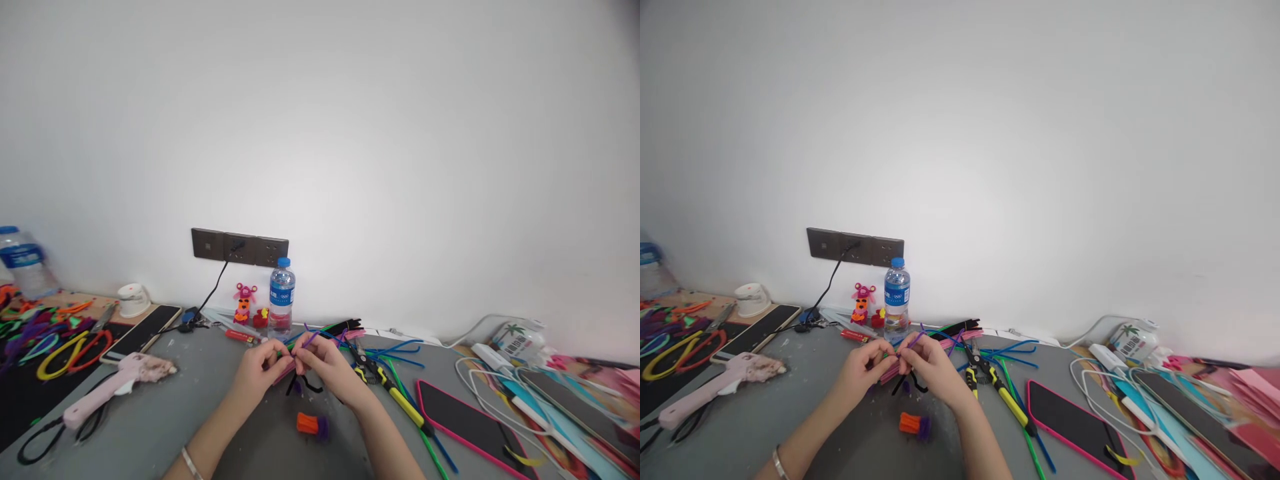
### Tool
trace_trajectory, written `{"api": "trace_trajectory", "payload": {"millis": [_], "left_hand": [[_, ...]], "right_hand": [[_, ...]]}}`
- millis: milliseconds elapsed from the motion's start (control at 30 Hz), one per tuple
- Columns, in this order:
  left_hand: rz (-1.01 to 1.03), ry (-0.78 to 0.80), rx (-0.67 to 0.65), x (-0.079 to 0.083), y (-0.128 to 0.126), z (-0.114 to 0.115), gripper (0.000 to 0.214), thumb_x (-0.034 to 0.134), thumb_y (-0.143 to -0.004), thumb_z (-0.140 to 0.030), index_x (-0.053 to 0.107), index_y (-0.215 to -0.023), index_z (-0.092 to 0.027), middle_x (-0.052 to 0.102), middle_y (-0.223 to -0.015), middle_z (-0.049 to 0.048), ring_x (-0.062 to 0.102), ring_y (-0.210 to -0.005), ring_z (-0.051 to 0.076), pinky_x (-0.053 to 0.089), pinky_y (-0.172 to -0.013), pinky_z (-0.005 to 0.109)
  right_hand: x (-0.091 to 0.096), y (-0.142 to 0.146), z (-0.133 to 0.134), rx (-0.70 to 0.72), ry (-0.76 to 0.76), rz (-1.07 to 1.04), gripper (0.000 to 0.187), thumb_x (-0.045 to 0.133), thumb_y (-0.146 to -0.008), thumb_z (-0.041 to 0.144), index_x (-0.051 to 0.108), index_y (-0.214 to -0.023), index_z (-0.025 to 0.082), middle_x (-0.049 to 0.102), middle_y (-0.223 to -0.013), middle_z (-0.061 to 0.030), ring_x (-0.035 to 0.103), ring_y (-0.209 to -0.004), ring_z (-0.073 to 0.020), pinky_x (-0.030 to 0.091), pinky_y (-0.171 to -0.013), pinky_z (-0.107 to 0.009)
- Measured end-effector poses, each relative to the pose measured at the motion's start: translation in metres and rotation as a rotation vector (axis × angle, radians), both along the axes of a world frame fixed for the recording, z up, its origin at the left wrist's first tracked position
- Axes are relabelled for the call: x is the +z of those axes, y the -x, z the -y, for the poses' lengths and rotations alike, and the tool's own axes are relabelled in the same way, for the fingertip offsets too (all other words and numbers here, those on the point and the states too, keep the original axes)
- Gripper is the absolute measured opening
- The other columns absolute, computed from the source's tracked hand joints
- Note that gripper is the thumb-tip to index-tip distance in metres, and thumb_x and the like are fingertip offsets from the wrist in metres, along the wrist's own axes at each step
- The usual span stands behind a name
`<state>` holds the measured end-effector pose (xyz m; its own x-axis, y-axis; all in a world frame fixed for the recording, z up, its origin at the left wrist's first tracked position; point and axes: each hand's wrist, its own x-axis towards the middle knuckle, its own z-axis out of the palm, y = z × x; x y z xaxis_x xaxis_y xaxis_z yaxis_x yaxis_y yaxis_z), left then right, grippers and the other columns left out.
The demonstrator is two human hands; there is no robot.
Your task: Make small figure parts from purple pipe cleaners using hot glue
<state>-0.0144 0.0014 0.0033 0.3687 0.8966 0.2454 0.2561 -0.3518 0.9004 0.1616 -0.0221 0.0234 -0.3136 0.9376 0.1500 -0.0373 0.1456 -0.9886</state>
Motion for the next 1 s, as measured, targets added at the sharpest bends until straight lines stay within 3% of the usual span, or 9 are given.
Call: {"api": "trace_trajectory", "payload": {"millis": [133,300,500,567,633,733,867,1000], "left_hand": [[0.232,0.293,-0.04,-0.004,-0.009,0.003,0.037,0.055,-0.081,-0.055,0.058,-0.088,-0.018,0.035,-0.043,-0.011,0.029,-0.038,0.008,0.022,-0.041,0.02],[0.472,0.576,-0.084,0.003,-0.013,0.011,0.045,0.065,-0.074,-0.059,0.059,-0.084,-0.016,0.038,-0.051,-0.0107,0.018,-0.04,0.003,0.016,-0.039,0.018],[0.782,0.856,-0.07,0.004,-0.011,0.01,0.023,0.064,-0.084,-0.035,0.066,-0.083,-0.012,0.054,-0.066,-0.0017,0.045,-0.05,0.004,0.034,-0.044,0.015],[0.823,0.937,-0.064,0.005,-0.012,0.008,0.016,0.058,-0.087,-0.024,0.068,-0.085,-0.012,0.064,-0.075,0.0043,0.059,-0.063,0.008,0.047,-0.058,0.019],[0.852,0.972,-0.116,0.007,-0.012,0.008,0.02,0.051,-0.088,-0.017,0.069,-0.095,-0.011,0.071,-0.094,0.0106,0.066,-0.088,0.015,0.051,-0.083,0.026],[0.909,0.959,-0.272,0.011,-0.012,0.01,0.033,0.042,-0.09,-0.019,0.065,-0.111,-0.011,0.068,-0.115,0.0138,0.06,-0.115,0.021,0.039,-0.106,0.036],[0.96,0.944,-0.3,0.01,-0.013,0.01,0.036,0.04,-0.091,-0.025,0.063,-0.115,-0.012,0.067,-0.119,0.0137,0.057,-0.119,0.023,0.032,-0.111,0.041],[0.974,0.957,-0.313,0.008,-0.014,0.01,0.036,0.039,-0.09,-0.025,0.064,-0.111,-0.01,0.069,-0.115,0.0138,0.061,-0.112,0.023,0.034,-0.11,0.041]], "right_hand": [[-0.003,-0.005,-0.004,-0.052,0.011,-0.074,0.036,0.059,-0.084,0.054,0.053,-0.088,0.019,0.063,-0.065,0.0009,0.059,-0.064,-0.0155,0.044,-0.065,-0.028],[-0.003,-0.011,-0.005,-0.061,0.031,-0.164,0.035,0.062,-0.083,0.052,0.047,-0.09,0.021,0.066,-0.065,0.0001,0.061,-0.064,-0.0163,0.044,-0.063,-0.028],[-0.001,-0.014,-0.005,-0.137,0.01,-0.143,0.035,0.063,-0.081,0.052,0.051,-0.089,0.02,0.065,-0.064,0.0001,0.06,-0.061,-0.0155,0.045,-0.063,-0.028],[-0.003,-0.015,-0.006,-0.161,0.014,-0.149,0.035,0.066,-0.079,0.051,0.053,-0.088,0.019,0.064,-0.064,0.0003,0.059,-0.06,-0.0153,0.046,-0.061,-0.028],[-0.004,-0.016,-0.007,-0.178,0.014,-0.136,0.034,0.069,-0.077,0.049,0.056,-0.085,0.019,0.063,-0.065,0.0006,0.059,-0.06,-0.0149,0.046,-0.061,-0.027],[-0.003,-0.016,-0.007,-0.19,-0.022,-0.084,0.03,0.071,-0.076,0.045,0.062,-0.084,0.018,0.062,-0.068,0.0005,0.059,-0.064,-0.0145,0.047,-0.064,-0.027],[-0.001,-0.012,-0.004,-0.124,-0.064,0.002,0.023,0.069,-0.079,0.04,0.065,-0.083,0.017,0.065,-0.074,-0.0018,0.061,-0.071,-0.0166,0.047,-0.067,-0.029],[0.001,-0.005,-0.002,-0.166,-0.113,0.172,0.012,0.069,-0.077,0.029,0.064,-0.079,0.018,0.064,-0.072,-0.0002,0.058,-0.068,-0.0155,0.043,-0.062,-0.026]]}}
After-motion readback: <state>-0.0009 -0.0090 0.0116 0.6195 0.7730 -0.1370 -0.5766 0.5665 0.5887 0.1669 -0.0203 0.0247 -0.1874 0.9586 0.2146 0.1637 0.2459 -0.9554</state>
